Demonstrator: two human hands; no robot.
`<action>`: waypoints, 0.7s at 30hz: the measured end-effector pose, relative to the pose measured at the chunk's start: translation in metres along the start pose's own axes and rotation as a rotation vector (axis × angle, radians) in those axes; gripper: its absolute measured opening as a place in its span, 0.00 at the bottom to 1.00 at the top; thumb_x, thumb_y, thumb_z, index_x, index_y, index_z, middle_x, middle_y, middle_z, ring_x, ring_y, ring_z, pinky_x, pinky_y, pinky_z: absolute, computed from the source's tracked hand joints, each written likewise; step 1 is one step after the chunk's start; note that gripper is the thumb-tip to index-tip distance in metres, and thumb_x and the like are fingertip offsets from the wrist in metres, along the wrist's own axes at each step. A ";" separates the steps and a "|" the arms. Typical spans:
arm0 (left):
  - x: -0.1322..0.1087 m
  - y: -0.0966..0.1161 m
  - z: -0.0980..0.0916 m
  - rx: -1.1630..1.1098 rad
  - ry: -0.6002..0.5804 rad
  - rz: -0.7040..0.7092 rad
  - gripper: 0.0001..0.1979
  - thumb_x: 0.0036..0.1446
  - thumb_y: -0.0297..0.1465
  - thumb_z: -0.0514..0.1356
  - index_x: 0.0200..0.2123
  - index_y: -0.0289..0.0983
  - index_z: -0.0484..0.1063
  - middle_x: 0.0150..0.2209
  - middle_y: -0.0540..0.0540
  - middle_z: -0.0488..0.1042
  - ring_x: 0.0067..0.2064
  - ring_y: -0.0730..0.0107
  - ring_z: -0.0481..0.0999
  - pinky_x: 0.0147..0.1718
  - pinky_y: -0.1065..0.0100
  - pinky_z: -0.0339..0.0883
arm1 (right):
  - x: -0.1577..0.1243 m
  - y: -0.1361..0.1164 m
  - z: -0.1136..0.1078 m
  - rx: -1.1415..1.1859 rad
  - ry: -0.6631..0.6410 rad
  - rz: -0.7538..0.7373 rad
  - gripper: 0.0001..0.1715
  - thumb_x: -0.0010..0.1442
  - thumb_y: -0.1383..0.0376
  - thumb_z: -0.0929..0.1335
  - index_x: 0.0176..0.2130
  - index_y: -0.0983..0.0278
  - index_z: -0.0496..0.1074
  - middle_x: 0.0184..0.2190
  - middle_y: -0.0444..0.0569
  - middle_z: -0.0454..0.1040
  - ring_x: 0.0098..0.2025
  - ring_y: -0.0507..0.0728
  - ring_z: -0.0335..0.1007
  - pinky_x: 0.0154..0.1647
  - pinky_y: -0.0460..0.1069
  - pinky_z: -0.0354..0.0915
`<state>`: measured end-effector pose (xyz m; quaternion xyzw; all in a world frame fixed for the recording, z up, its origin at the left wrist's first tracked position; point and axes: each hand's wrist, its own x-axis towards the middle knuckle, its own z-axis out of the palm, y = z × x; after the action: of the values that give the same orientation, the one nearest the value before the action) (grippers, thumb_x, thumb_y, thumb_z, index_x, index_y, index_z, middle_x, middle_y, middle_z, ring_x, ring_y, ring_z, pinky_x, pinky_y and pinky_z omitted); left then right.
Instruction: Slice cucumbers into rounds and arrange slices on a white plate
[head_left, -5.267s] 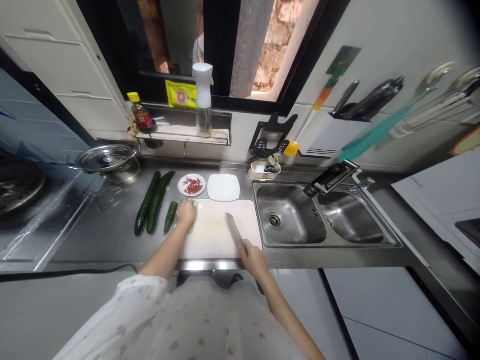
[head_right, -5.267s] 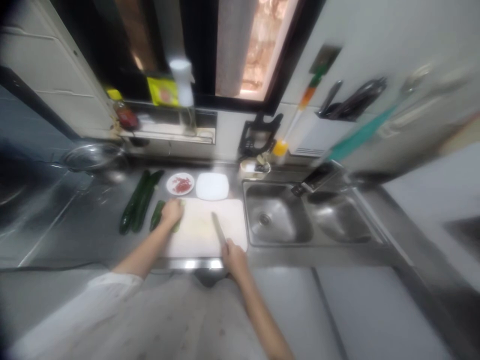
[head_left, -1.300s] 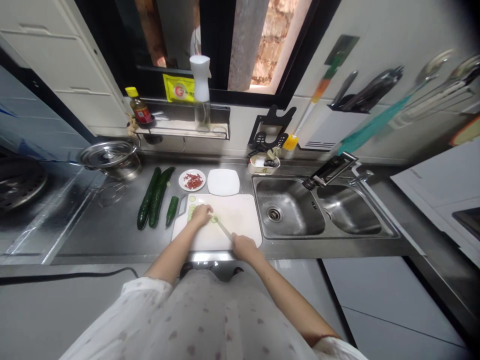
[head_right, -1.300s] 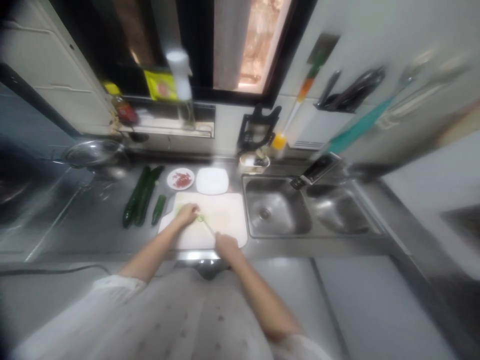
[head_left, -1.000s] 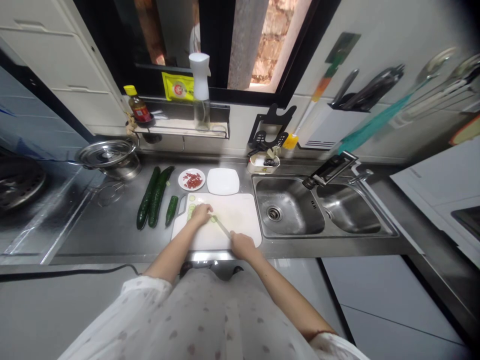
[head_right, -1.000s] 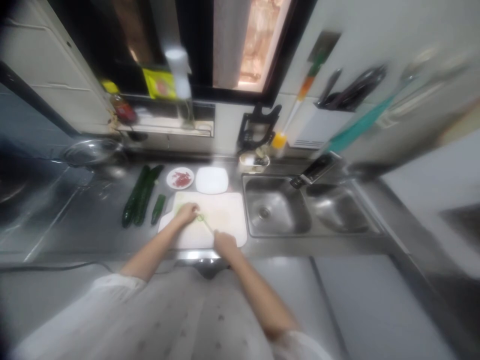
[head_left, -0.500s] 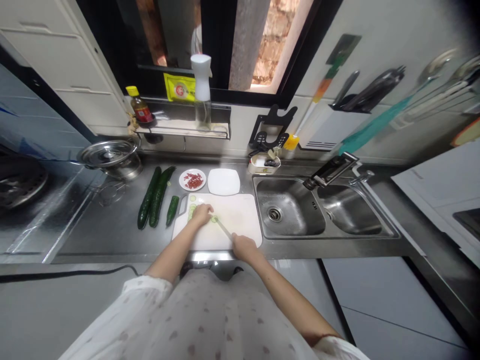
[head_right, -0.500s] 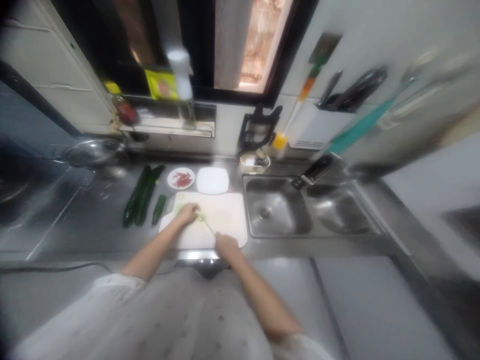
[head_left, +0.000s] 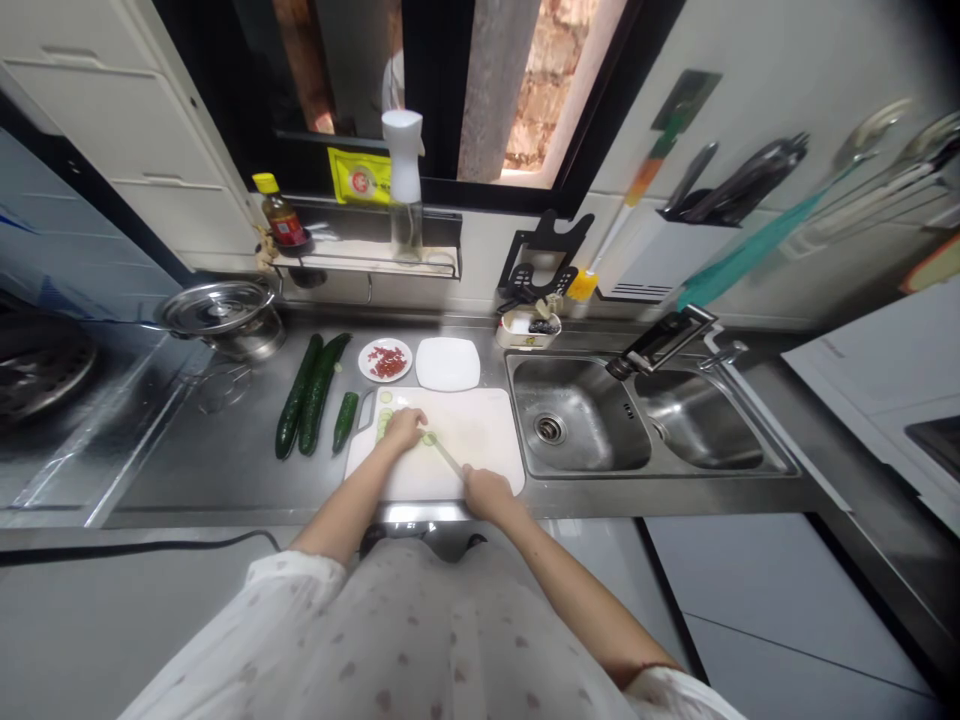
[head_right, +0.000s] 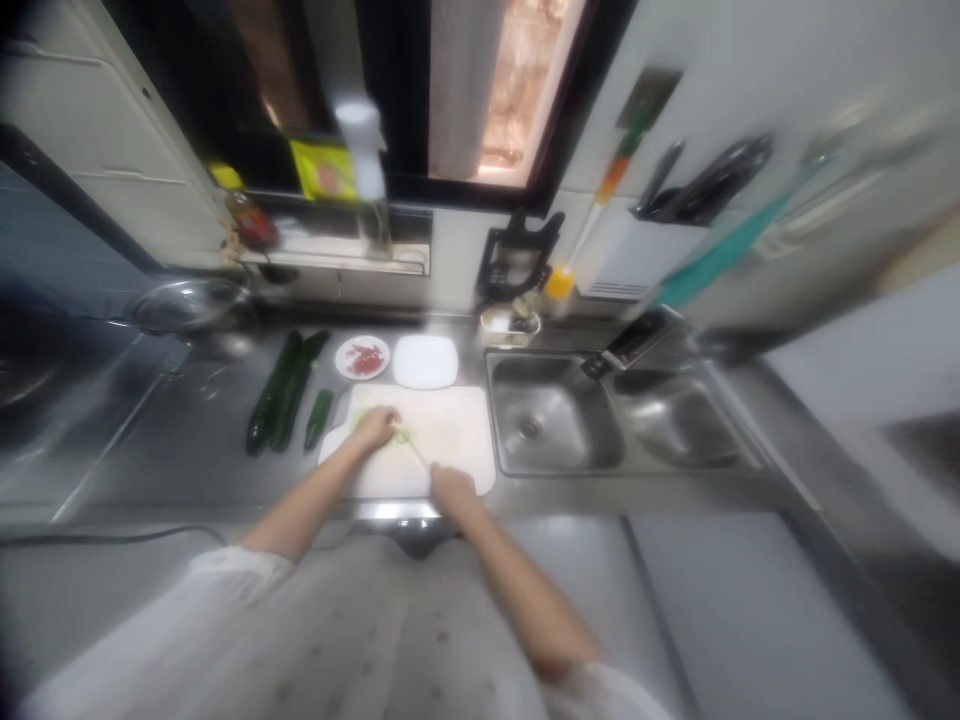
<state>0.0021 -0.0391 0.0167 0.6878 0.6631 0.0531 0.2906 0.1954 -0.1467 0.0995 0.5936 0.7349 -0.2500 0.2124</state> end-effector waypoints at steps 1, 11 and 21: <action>0.000 0.000 0.000 0.000 0.001 0.000 0.12 0.50 0.27 0.64 0.40 0.39 0.75 0.41 0.46 0.75 0.45 0.65 0.71 0.43 0.70 0.62 | 0.000 0.000 0.000 -0.001 0.004 -0.006 0.18 0.63 0.71 0.57 0.51 0.66 0.65 0.42 0.60 0.75 0.46 0.62 0.74 0.40 0.52 0.65; -0.002 0.002 -0.002 -0.006 0.002 -0.008 0.12 0.51 0.28 0.64 0.40 0.39 0.75 0.42 0.46 0.75 0.46 0.65 0.71 0.44 0.70 0.62 | 0.001 0.000 -0.004 -0.023 0.036 -0.031 0.18 0.62 0.71 0.57 0.50 0.66 0.66 0.41 0.60 0.76 0.45 0.62 0.74 0.40 0.52 0.65; -0.001 0.001 -0.001 0.013 0.010 0.004 0.13 0.50 0.27 0.63 0.41 0.39 0.75 0.42 0.46 0.76 0.45 0.65 0.72 0.43 0.70 0.62 | 0.002 0.002 -0.002 -0.027 0.049 -0.045 0.18 0.63 0.71 0.57 0.49 0.67 0.66 0.40 0.60 0.76 0.44 0.63 0.75 0.38 0.52 0.66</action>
<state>0.0028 -0.0396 0.0184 0.6908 0.6633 0.0527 0.2828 0.1966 -0.1433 0.0998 0.5798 0.7564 -0.2302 0.1965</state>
